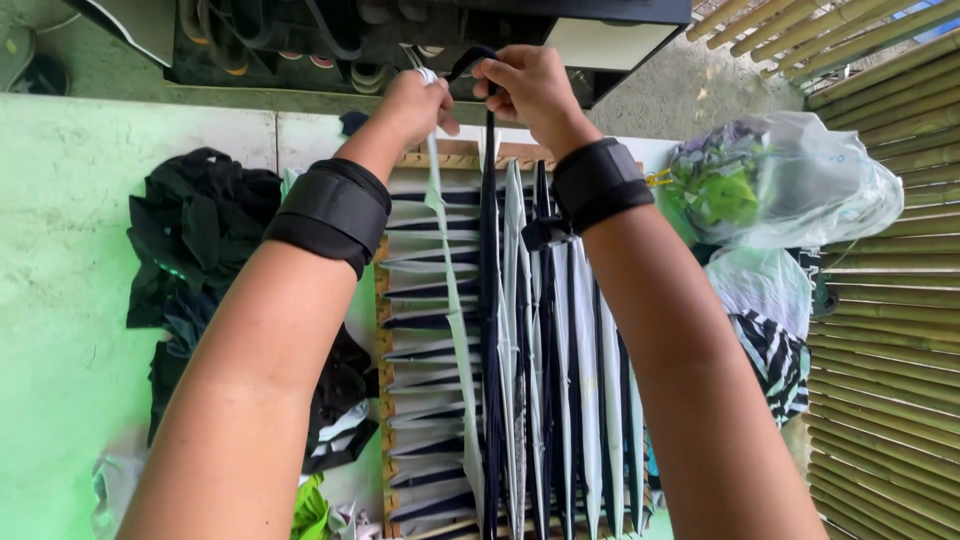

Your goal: Weaving and trimming strips of fabric onto a wooden frame to create a handmade rug.

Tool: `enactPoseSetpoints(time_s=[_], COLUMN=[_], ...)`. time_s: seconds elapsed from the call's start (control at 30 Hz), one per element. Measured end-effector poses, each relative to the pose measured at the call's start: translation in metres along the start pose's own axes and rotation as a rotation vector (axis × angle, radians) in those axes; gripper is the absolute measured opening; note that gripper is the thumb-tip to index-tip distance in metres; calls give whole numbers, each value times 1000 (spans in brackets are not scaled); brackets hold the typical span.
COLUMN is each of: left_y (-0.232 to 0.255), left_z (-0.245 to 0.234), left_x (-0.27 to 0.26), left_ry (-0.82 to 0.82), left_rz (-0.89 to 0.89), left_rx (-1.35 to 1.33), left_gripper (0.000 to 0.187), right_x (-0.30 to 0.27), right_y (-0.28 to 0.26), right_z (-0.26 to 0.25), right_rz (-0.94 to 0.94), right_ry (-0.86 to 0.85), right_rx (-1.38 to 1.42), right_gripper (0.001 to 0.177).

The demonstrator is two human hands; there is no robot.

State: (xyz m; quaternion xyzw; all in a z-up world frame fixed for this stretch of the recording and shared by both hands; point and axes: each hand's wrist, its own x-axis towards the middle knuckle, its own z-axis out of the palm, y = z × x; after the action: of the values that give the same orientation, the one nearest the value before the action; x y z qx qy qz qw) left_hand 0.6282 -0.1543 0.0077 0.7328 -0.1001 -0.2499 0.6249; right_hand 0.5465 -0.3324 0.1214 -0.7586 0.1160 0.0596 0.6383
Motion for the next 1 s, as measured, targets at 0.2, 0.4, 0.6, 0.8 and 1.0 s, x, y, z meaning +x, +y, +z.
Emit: enactPoseSetpoints(time_s=[0.2, 0.4, 0.6, 0.8, 1.0], left_y=[50, 21, 9, -9, 18], left_z=[6, 19, 18, 26, 19], left_x=[-12, 24, 29, 24, -13], left_ry=[-224, -148, -111, -37, -96], left_rz=[-300, -266, -305, -139, -183], left_rx=[236, 318, 225, 359, 95], left_gripper=[35, 21, 18, 17, 16], right_x=[53, 39, -26, -34, -18], right_y=[16, 25, 40, 56, 70], right_z=[14, 13, 30, 48, 40], right_rz=[20, -152, 210, 191, 160], right_ry=[103, 174, -77, -102, -91], right_rx=[-139, -286, -105, 106, 42], right_gripper=[16, 15, 16, 16, 16])
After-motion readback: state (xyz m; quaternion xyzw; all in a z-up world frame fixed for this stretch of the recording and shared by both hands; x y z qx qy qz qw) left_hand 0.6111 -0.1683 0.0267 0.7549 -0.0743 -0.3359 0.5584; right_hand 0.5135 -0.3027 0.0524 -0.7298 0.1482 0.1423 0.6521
